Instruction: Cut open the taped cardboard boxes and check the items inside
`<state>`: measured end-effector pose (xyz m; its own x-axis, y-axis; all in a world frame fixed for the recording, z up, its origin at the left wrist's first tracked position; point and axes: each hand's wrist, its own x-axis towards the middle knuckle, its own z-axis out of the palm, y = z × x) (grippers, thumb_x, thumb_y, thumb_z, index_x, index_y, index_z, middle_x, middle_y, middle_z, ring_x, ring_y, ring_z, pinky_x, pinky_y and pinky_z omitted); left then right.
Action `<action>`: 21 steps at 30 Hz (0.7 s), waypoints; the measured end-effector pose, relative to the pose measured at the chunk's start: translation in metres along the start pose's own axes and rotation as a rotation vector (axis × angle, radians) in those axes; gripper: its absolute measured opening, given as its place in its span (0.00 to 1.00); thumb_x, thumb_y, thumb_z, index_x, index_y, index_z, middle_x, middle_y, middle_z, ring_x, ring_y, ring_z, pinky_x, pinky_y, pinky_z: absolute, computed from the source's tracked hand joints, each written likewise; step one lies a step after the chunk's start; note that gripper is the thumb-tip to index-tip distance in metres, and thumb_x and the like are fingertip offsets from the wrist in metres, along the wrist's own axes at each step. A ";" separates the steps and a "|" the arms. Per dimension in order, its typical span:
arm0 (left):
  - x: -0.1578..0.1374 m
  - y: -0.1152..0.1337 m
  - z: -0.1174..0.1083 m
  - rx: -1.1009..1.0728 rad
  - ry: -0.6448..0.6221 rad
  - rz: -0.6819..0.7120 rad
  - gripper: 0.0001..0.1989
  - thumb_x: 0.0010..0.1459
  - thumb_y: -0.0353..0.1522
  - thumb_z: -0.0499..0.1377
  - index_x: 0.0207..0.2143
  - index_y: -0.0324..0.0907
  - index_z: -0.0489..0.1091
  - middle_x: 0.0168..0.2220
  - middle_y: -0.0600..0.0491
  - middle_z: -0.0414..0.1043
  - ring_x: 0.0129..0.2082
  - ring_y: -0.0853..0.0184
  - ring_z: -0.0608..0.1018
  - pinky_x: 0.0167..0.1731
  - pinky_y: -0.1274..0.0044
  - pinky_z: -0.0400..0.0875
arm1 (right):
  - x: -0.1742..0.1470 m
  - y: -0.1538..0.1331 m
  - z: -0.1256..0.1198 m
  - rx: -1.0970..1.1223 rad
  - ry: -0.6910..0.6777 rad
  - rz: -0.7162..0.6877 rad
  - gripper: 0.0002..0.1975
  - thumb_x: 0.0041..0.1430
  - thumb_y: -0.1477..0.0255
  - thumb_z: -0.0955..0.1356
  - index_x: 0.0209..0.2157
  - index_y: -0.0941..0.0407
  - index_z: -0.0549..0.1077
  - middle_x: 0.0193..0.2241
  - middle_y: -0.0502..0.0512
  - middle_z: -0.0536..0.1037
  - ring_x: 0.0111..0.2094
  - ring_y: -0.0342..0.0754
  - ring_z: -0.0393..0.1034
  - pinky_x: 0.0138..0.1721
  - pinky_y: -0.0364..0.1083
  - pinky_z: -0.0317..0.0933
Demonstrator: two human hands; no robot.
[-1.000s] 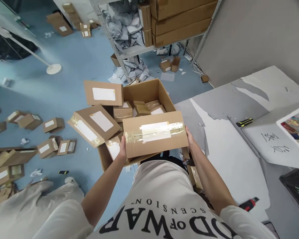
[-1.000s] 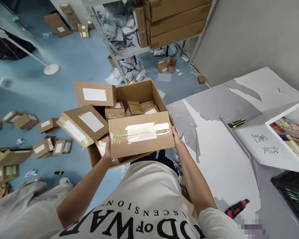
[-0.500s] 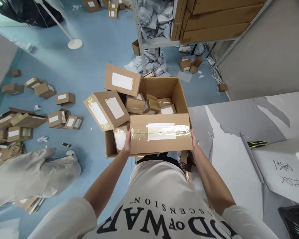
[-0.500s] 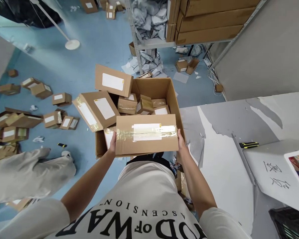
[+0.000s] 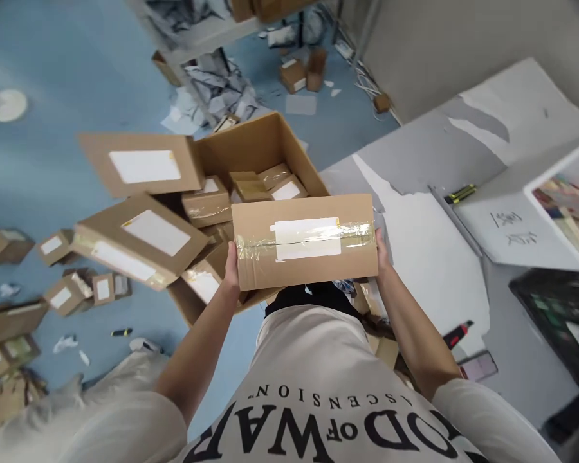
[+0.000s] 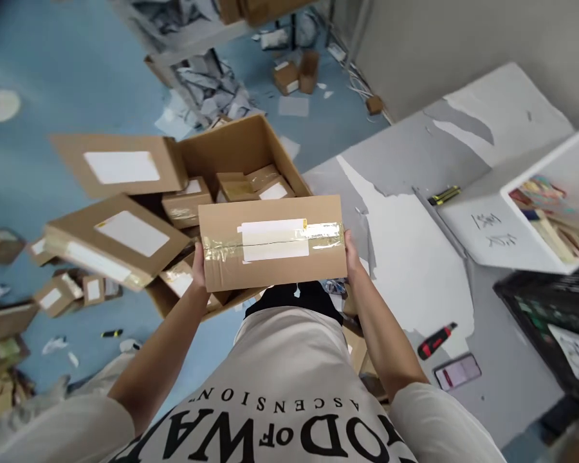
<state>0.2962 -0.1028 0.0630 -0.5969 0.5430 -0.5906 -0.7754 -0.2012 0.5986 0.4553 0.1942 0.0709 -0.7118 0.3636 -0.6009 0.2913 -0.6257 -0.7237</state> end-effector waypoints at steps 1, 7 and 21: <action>0.010 -0.001 0.010 0.038 -0.024 -0.035 0.37 0.56 0.60 0.46 0.54 0.45 0.68 0.50 0.49 0.75 0.59 0.47 0.68 0.57 0.58 0.65 | -0.007 0.000 -0.011 0.045 0.046 -0.018 0.41 0.48 0.36 0.60 0.53 0.50 0.69 0.46 0.56 0.79 0.54 0.61 0.69 0.54 0.60 0.64; 0.073 -0.029 0.095 0.258 -0.119 -0.153 0.31 0.57 0.56 0.50 0.50 0.43 0.71 0.46 0.50 0.78 0.55 0.51 0.73 0.54 0.61 0.70 | -0.062 0.009 -0.088 0.224 0.259 -0.193 0.39 0.48 0.37 0.62 0.53 0.48 0.69 0.45 0.54 0.80 0.55 0.60 0.69 0.54 0.60 0.63; 0.123 -0.195 0.329 0.670 -0.517 -0.278 0.24 0.54 0.48 0.57 0.44 0.38 0.73 0.37 0.50 0.79 0.46 0.51 0.78 0.43 0.67 0.73 | -0.172 0.077 -0.263 0.430 0.821 -0.349 0.42 0.45 0.35 0.59 0.51 0.50 0.71 0.44 0.56 0.80 0.51 0.62 0.72 0.49 0.57 0.68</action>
<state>0.4423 0.2714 0.0518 -0.1119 0.8341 -0.5402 -0.4977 0.4235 0.7569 0.7684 0.2648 0.0298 -0.0021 0.8390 -0.5441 -0.2229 -0.5309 -0.8176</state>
